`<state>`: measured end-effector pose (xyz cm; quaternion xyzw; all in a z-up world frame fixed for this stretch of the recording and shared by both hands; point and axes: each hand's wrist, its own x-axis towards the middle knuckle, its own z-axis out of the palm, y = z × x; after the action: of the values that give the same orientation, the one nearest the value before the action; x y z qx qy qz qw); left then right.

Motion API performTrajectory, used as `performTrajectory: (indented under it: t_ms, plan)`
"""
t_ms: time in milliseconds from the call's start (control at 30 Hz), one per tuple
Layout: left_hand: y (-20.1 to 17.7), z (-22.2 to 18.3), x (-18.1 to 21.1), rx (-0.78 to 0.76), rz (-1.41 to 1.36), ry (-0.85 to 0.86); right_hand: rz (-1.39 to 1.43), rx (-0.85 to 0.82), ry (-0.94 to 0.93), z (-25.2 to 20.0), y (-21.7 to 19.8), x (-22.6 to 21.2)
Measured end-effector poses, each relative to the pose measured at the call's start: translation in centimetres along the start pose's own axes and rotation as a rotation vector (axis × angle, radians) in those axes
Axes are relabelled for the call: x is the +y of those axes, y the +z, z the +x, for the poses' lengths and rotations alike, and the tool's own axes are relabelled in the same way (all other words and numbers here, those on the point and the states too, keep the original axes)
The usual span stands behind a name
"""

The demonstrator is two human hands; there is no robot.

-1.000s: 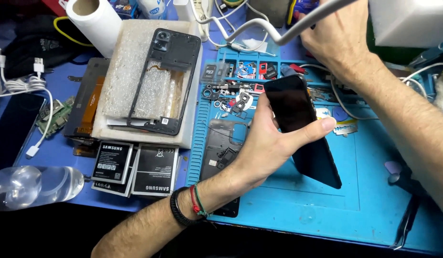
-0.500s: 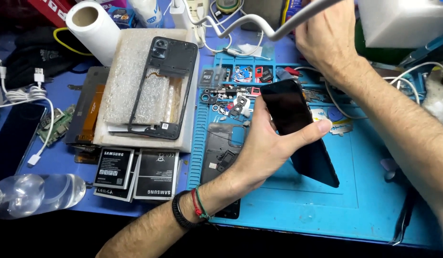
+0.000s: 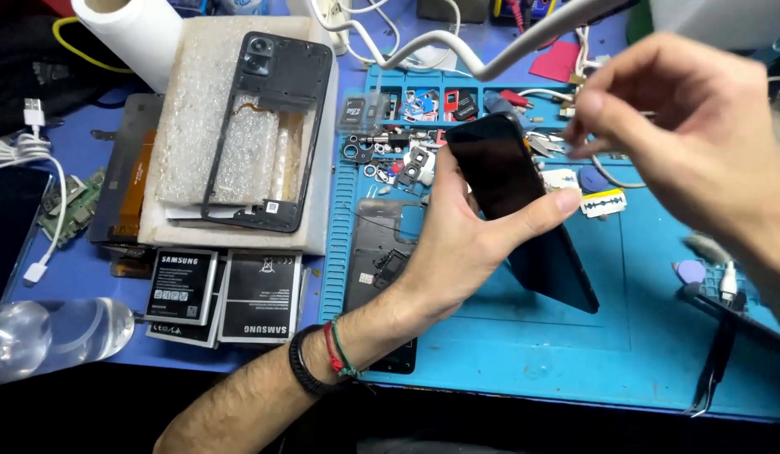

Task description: Testing a mobile phone display by connecting it to the internal hardware and powering the device on.

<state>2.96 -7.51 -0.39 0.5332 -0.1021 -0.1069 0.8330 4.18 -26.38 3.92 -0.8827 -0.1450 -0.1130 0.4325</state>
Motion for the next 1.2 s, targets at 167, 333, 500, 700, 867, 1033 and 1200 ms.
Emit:
performTrajectory:
  t_ms: [167, 333, 500, 700, 867, 1033, 1200]
  plan:
    - [0.0, 0.2, 0.6, 0.082, 0.103, -0.006, 0.302, 0.011, 0.377, -3.5, 1.3, -1.5]
    - [-0.4, 0.3, 0.3, 0.144, 0.128, 0.002, 0.041, -0.096, 0.111, -5.6, 1.7, 0.0]
    - [-0.6, 0.2, -0.3, 0.100, 0.117, 0.038, 0.025, 0.004, -0.091, -6.3, 2.7, -0.1]
    - [-1.1, 0.4, -1.0, -0.004, -0.145, 0.061, -0.085, 0.075, -0.213, -7.0, 3.4, -0.3]
    - [-1.5, 0.6, -2.0, 0.024, -0.260, -0.063, -0.139, 0.090, -0.290, -7.2, 3.4, -0.3]
    - [-1.6, 0.7, -2.6, 0.019, -0.260, -0.053, -0.145, 0.100, -0.297, -7.2, 3.6, -0.3]
    - [-1.6, 0.7, -2.3, -0.025, -0.248, 0.016, -0.070, 0.126, -0.233, -7.2, 3.7, -0.2]
